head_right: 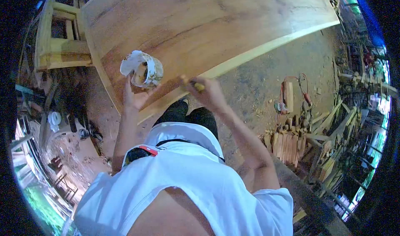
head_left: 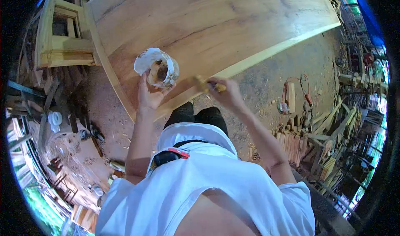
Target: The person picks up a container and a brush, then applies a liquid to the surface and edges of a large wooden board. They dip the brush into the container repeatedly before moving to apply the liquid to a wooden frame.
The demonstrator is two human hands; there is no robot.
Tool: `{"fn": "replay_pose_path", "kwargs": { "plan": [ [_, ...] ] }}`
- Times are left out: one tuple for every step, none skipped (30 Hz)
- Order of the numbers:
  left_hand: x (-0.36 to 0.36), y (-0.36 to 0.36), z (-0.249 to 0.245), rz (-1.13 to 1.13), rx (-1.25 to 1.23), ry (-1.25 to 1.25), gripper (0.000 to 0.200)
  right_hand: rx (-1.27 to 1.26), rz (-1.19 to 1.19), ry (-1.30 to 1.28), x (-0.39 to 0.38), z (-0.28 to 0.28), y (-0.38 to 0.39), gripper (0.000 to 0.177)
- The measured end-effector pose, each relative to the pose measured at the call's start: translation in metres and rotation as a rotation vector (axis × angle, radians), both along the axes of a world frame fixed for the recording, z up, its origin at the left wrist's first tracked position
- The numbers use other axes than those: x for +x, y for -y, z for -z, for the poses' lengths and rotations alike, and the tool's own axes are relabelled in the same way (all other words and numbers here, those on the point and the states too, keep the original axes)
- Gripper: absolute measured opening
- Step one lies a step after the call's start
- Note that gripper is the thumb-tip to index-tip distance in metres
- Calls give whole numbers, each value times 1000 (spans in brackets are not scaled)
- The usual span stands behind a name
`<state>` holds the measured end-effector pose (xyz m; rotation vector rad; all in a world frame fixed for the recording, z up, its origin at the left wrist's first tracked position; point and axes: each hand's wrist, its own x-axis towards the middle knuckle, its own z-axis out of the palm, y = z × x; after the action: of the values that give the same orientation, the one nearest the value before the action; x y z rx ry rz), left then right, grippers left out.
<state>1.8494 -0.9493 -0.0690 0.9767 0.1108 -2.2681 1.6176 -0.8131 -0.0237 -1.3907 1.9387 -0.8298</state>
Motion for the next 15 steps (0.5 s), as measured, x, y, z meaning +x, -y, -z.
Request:
{"fn": "replay_pose_path", "kwargs": {
  "plan": [
    [1, 0, 0, -10, -4, 4, 59, -4, -10, 4, 8, 0, 4, 19],
    [-1, -1, -1, 14, -66, 34, 58, 29, -34, 82, 12, -1, 7, 19],
    [-2, -3, 0, 38, -126, 65, 57, 64, -57, 159, 11, -1, 9, 18],
    [-2, -5, 6, 25, -125, 69, 57, 76, -27, 267, -1, 10, 10, 17],
    [-2, -8, 13, -21, -108, 155, 56, 105, 31, 251, -21, 18, 9, 17],
    [-2, -11, 17, -69, -91, 243, 56, 132, 88, 236, -44, 22, 9, 17],
    [-6, -15, 16, -88, -91, 251, 56, 94, 133, 263, -74, 26, 8, 18],
    [-11, -19, 16, -121, -90, 341, 54, 58, 178, 291, -105, 30, 5, 20],
    [-17, -23, 15, -154, -88, 429, 54, 8, 240, 274, -134, 33, 1, 19],
    [-21, -25, 13, -171, -87, 433, 54, -20, 245, 219, -164, 32, -3, 19],
    [-25, -29, 12, -191, -104, 443, 53, -49, 249, 164, -191, 30, -7, 20],
    [-28, -33, 11, -214, -119, 452, 53, -48, 228, 168, -210, 28, -9, 20],
    [-27, -37, 21, -241, -116, 455, 53, -48, 259, 62, -226, 23, -8, 20],
    [-23, -41, 37, -322, -168, 418, 53, -52, 283, -45, -239, 20, -5, 21],
    [-23, -48, 46, -406, -222, 384, 53, -57, 247, -41, -243, 15, 0, 21]
  ]
}}
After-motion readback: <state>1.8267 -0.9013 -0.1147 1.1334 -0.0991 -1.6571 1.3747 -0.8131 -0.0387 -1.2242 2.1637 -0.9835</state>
